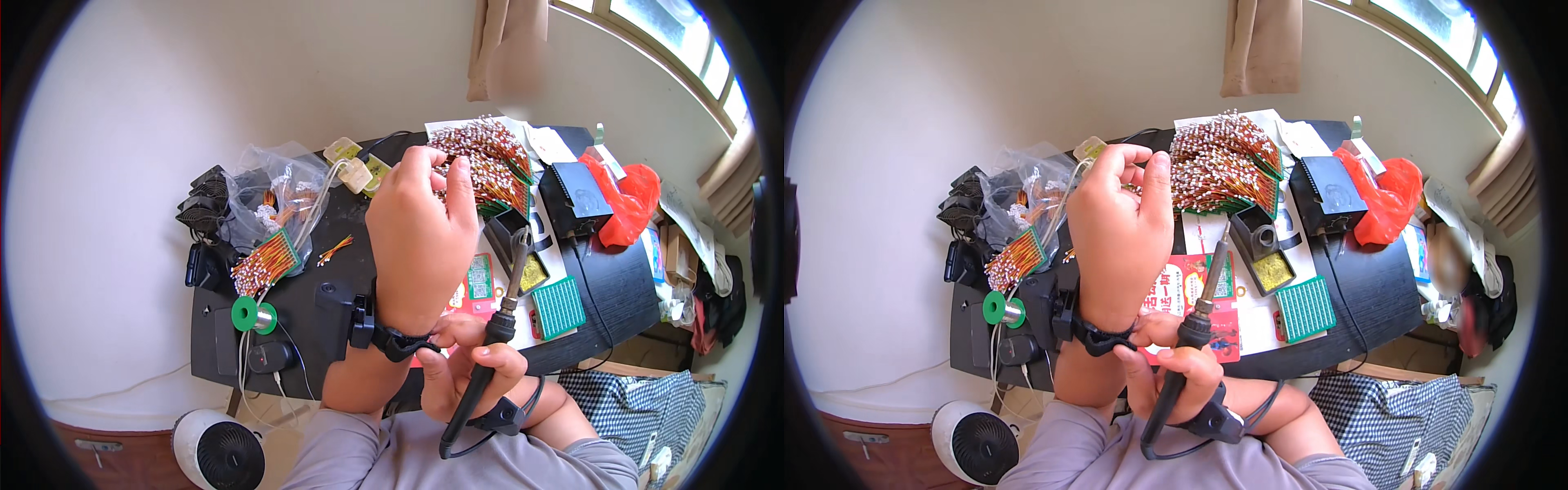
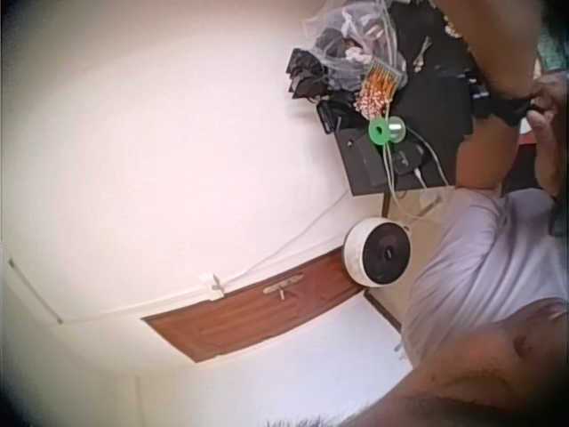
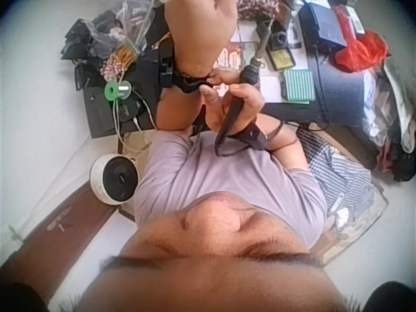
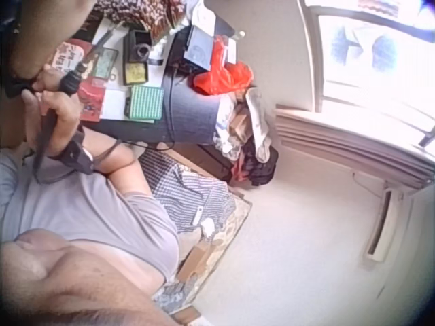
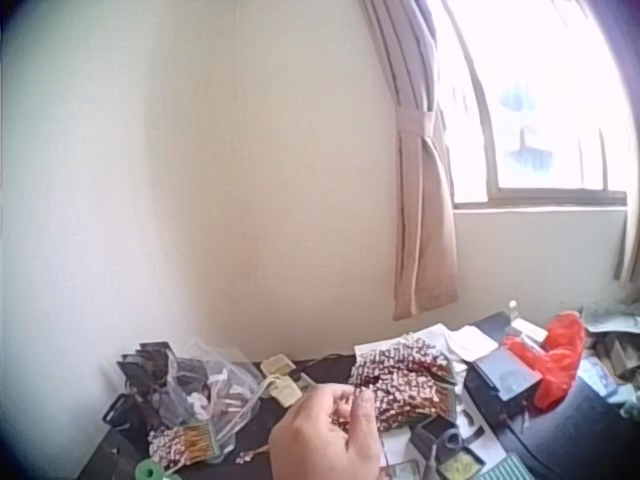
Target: Soldering multi-colored wire connectors onto green circuit boards at a workstation.
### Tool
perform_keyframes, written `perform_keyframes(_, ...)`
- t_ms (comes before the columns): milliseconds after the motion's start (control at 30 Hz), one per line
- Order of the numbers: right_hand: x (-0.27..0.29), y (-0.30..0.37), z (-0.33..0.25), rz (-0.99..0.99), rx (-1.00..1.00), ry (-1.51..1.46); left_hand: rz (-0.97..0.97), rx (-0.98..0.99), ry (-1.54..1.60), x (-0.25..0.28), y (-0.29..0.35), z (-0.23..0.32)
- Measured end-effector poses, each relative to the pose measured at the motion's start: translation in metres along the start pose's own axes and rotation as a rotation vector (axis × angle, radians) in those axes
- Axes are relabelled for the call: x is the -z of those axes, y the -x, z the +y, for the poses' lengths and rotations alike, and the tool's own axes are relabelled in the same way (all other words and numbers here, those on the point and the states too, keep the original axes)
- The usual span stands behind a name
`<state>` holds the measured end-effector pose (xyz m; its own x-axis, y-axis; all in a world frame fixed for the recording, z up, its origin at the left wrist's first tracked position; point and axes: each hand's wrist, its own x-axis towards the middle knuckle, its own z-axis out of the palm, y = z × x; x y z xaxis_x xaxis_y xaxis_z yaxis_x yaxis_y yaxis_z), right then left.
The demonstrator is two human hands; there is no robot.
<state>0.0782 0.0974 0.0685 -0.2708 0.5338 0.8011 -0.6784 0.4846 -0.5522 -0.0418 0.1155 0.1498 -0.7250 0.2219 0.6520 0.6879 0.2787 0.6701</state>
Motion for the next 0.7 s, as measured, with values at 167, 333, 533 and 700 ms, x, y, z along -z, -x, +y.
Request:
perform_keyframes(167, -0.002, 0.005, 0.0, -0.022, -0.011, -0.012, 0.008, 0.043, 0.087, -0.003, 0.003, -0.009)
perform_keyframes(333, -0.004, 0.003, -0.002, -0.082, -0.025, -0.044, 0.003, 0.033, 0.122, 0.008, 0.006, -0.01)
perform_keyframes(533, -0.015, 0.005, 0.001, -0.005, -0.004, -0.082, 0.034, 0.02, 0.188, 0.013, 0.008, -0.014)
perform_keyframes(700, -0.025, 0.018, 0.005, 0.003, -0.081, -0.14, 0.181, 0.193, 0.458, 0.032, 0.013, -0.004)
